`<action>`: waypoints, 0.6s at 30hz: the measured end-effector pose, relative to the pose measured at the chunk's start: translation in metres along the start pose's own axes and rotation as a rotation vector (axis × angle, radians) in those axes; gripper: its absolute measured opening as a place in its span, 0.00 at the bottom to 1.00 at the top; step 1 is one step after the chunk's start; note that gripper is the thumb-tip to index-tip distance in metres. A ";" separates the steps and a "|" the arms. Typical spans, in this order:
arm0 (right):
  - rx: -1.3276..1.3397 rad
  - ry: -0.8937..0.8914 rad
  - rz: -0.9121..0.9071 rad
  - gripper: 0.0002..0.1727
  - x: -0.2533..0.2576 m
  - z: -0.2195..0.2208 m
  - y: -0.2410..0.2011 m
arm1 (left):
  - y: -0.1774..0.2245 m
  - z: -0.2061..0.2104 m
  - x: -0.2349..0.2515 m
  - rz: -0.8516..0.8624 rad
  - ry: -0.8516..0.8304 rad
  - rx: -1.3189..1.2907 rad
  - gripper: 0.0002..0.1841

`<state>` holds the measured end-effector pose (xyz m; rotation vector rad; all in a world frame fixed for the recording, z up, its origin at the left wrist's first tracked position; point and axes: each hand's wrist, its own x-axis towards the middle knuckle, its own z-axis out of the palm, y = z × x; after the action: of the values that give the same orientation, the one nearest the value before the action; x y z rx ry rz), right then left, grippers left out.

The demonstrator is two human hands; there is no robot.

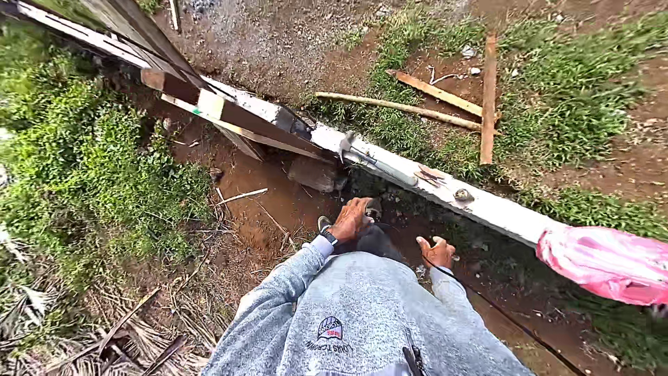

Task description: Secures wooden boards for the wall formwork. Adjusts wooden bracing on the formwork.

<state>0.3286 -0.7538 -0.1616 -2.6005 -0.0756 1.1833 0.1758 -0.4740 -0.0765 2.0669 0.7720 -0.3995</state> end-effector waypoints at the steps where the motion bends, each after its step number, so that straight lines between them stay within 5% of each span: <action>1: -0.061 -0.110 -0.013 0.40 -0.001 0.009 -0.002 | -0.018 -0.002 -0.022 -0.047 -0.022 -0.034 0.30; 4: -0.216 -0.316 -0.112 0.30 -0.003 0.025 -0.025 | -0.056 -0.012 -0.083 -0.133 -0.038 -0.126 0.24; 8: -0.307 -0.340 -0.274 0.24 -0.027 0.020 -0.104 | -0.095 -0.022 -0.144 -0.219 0.037 -0.216 0.24; 18: -0.429 0.162 -0.663 0.21 -0.005 0.027 -0.240 | -0.166 -0.024 -0.244 -0.283 0.190 -0.311 0.23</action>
<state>0.3218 -0.5178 -0.1087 -2.6439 -1.1663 0.7643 -0.1170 -0.4747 -0.0352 1.7240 1.1703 -0.2203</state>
